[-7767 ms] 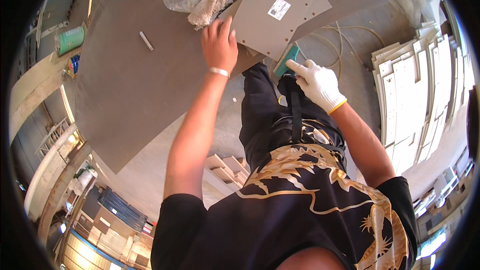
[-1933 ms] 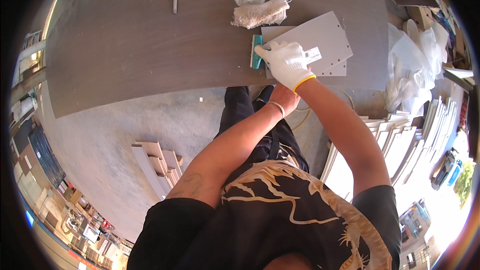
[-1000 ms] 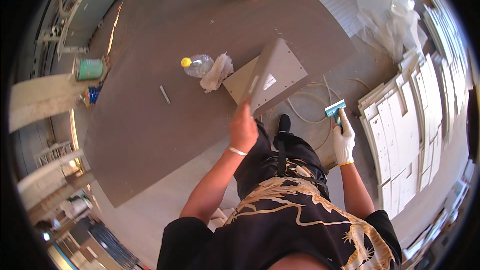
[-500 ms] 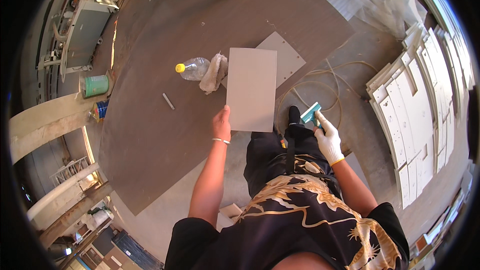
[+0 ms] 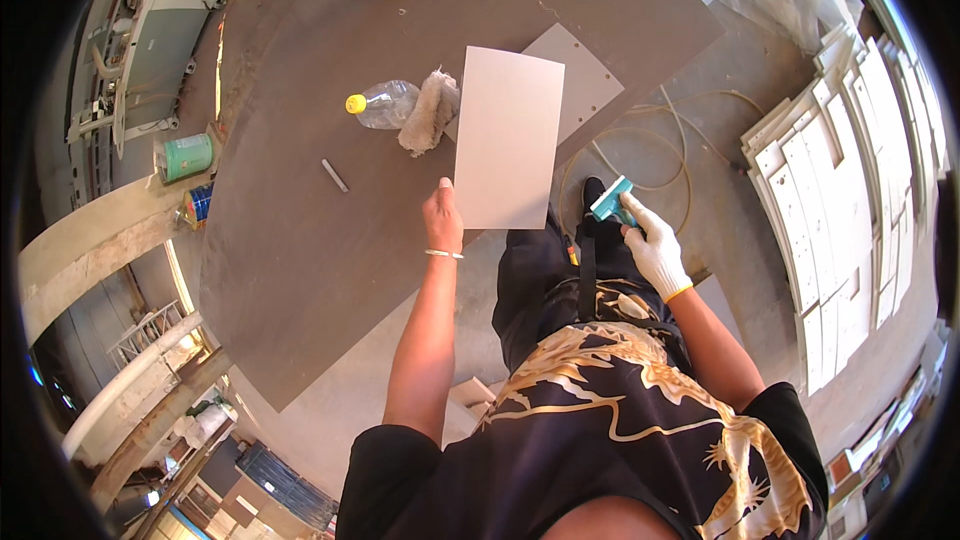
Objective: The person wipes a long gray panel with a cloth, then uses a scraper tool to remove residue from smaller gray panels. They repeatedly wipe and scrape the panels, handling them one at a time on a workbench in a workshop.
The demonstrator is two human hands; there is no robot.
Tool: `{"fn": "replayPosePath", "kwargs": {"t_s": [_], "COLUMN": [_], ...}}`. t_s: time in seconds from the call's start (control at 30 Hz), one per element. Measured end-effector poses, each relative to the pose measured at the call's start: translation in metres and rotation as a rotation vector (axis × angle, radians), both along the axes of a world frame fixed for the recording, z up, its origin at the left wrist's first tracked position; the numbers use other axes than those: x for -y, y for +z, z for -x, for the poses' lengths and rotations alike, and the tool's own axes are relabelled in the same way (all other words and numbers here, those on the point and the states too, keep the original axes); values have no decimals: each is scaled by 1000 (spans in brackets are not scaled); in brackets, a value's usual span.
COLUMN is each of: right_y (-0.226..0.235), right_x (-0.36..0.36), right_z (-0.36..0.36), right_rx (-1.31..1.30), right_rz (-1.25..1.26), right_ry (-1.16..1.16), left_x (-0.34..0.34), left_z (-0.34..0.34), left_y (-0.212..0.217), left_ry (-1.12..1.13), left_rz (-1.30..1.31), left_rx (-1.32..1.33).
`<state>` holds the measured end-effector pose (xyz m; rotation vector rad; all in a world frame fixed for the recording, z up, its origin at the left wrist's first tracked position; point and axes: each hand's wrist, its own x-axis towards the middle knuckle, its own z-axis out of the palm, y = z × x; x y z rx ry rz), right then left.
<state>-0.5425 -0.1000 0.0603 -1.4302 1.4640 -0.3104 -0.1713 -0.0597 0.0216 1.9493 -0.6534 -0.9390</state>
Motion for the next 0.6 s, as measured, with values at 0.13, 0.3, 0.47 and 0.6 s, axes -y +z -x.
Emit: {"fn": "replayPosePath", "kwargs": {"t_s": [0.13, 0.3, 0.47, 0.6], "right_y": [2, -3, -14, -27], "right_x": [0, -3, -3, 10], "right_z": [-3, -2, 3, 14], "right_rx": [2, 6, 12, -49], "right_rz": [-43, -23, -23, -87], "right_ry": [22, 27, -22, -154], "left_x": [7, 21, 42, 50], "left_z": [-10, -21, -30, -25], "left_y": [7, 23, 57, 90], "left_ry": [-49, -158, -229, -472], "left_rz": [28, 97, -25, 31], "left_rx": [52, 55, 27, 346]}}
